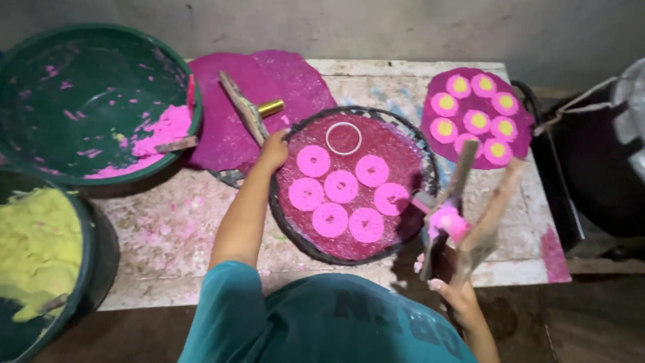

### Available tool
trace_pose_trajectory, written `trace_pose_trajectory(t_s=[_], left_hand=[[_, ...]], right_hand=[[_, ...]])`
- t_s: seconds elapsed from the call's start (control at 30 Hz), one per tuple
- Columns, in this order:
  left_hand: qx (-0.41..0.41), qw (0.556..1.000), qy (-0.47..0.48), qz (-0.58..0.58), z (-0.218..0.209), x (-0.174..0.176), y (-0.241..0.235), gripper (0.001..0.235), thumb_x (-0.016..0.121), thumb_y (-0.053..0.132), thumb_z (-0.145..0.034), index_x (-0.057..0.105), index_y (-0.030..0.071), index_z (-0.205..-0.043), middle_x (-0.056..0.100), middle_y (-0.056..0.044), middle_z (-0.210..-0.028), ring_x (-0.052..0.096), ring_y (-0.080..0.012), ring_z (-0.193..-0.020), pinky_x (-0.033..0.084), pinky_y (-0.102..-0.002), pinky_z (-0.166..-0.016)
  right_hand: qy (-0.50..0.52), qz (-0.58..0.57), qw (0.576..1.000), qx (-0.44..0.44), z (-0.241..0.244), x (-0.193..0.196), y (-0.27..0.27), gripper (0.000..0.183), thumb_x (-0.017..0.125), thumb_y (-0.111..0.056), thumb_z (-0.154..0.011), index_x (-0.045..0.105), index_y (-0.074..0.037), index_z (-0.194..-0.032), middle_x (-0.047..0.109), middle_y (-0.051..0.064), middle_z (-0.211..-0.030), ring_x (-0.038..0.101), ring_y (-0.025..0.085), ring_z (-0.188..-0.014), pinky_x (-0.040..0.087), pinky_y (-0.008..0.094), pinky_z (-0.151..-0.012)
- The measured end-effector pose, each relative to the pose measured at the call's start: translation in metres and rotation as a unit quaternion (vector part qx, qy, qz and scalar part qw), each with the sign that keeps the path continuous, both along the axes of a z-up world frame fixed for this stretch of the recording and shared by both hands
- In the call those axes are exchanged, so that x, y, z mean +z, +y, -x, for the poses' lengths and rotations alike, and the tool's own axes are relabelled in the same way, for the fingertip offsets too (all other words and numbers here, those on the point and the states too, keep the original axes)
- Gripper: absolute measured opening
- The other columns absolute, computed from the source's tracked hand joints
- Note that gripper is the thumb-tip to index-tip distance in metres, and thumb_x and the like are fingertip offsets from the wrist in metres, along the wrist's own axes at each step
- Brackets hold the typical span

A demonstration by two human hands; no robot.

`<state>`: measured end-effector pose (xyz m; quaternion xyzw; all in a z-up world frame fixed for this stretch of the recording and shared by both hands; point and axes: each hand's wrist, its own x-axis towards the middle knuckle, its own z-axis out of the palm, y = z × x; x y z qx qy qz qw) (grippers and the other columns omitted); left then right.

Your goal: The person uses a wooden press to form pink and yellow circular cake layers on a flat surface. They repeatedly load the press with pink and yellow dough, press it into shape, and arrange the finished pieces on a tray.

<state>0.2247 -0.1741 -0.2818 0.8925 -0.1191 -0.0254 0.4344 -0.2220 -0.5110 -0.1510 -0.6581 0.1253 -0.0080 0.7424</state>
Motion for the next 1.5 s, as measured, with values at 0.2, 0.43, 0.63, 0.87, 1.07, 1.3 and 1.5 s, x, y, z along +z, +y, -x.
trace_pose_trajectory(t_s=[0.2,0.43,0.63,0.87,1.07,1.3,1.5], left_hand=[[0.026,0.966,0.146,0.21,0.094,-0.009,0.034,0.06,0.045,-0.002,-0.097,0.041,0.011,-0.155,0.056,-0.018,-0.148,0.051,-0.0277,-0.138,0.037,-0.036,-0.114],[0.112,0.876,0.245,0.401,0.257,0.018,0.033,0.08,0.058,0.005,-0.091,0.015,0.011,-0.159,0.042,-0.019,-0.148,0.047,-0.0334,-0.133,0.041,-0.048,-0.111],[0.03,0.997,-0.029,0.067,0.244,0.07,0.051,0.074,0.069,0.014,-0.089,0.034,0.011,-0.153,0.026,-0.03,-0.157,0.023,-0.0447,-0.145,0.017,-0.056,-0.12],[-0.088,0.976,-0.154,-0.125,0.172,0.108,0.053,0.025,0.072,0.021,-0.088,0.075,0.015,-0.113,0.04,-0.018,-0.154,0.028,-0.0469,-0.147,0.019,-0.069,-0.118],[-0.141,0.969,-0.16,-0.123,0.186,0.115,0.068,0.026,0.076,0.024,-0.088,0.069,0.015,-0.111,0.044,-0.019,-0.151,0.035,-0.0454,-0.147,0.02,-0.07,-0.119],[-0.151,0.7,0.302,0.629,0.124,0.14,0.039,0.073,0.056,0.047,-0.108,0.032,0.005,-0.163,0.029,-0.026,-0.171,0.028,-0.042,-0.159,0.025,-0.05,-0.131],[-0.382,0.392,0.261,0.796,0.105,0.167,0.031,0.064,0.056,0.041,-0.096,0.043,0.008,-0.15,0.045,-0.016,-0.15,0.039,-0.031,-0.143,0.041,-0.039,-0.111]], right_hand=[[0.0,-0.03,0.999,-0.021,-0.026,0.0,0.015,0.098,0.072,-0.028,-0.08,0.024,0.003,-0.159,0.057,0.021,-0.138,0.06,0.03,-0.123,0.05,0.035,-0.092],[0.029,0.025,0.999,0.002,-0.048,0.001,0.026,0.104,0.069,-0.029,-0.08,0.016,0.003,-0.163,0.041,0.018,-0.157,0.045,0.027,-0.14,0.047,0.033,-0.091],[-0.049,-0.004,0.999,0.014,-0.065,0.018,0.058,0.105,0.075,-0.028,-0.083,0.016,0.007,-0.163,0.035,0.019,-0.163,0.037,0.029,-0.152,0.03,0.04,-0.123],[-0.017,-0.025,0.999,0.026,-0.076,0.047,0.08,0.1,0.077,-0.029,-0.079,0.027,0.007,-0.158,0.049,0.022,-0.144,0.051,0.032,-0.134,0.042,0.043,-0.113],[0.022,0.026,0.998,0.054,-0.073,0.033,0.072,0.103,0.078,-0.043,-0.079,0.03,0.008,-0.154,0.055,0.018,-0.133,0.057,0.027,-0.119,0.048,0.04,-0.099],[0.219,-0.177,0.911,0.302,-0.114,0.022,0.065,0.11,0.045,-0.082,-0.086,0.032,0.0,-0.159,0.066,0.021,-0.122,0.064,0.026,-0.098,0.052,0.039,-0.086],[0.318,-0.144,0.839,0.418,-0.159,0.059,0.073,0.104,0.036,-0.079,-0.086,0.034,0.001,-0.153,0.058,0.015,-0.138,0.06,0.027,-0.126,0.047,0.045,-0.109]])
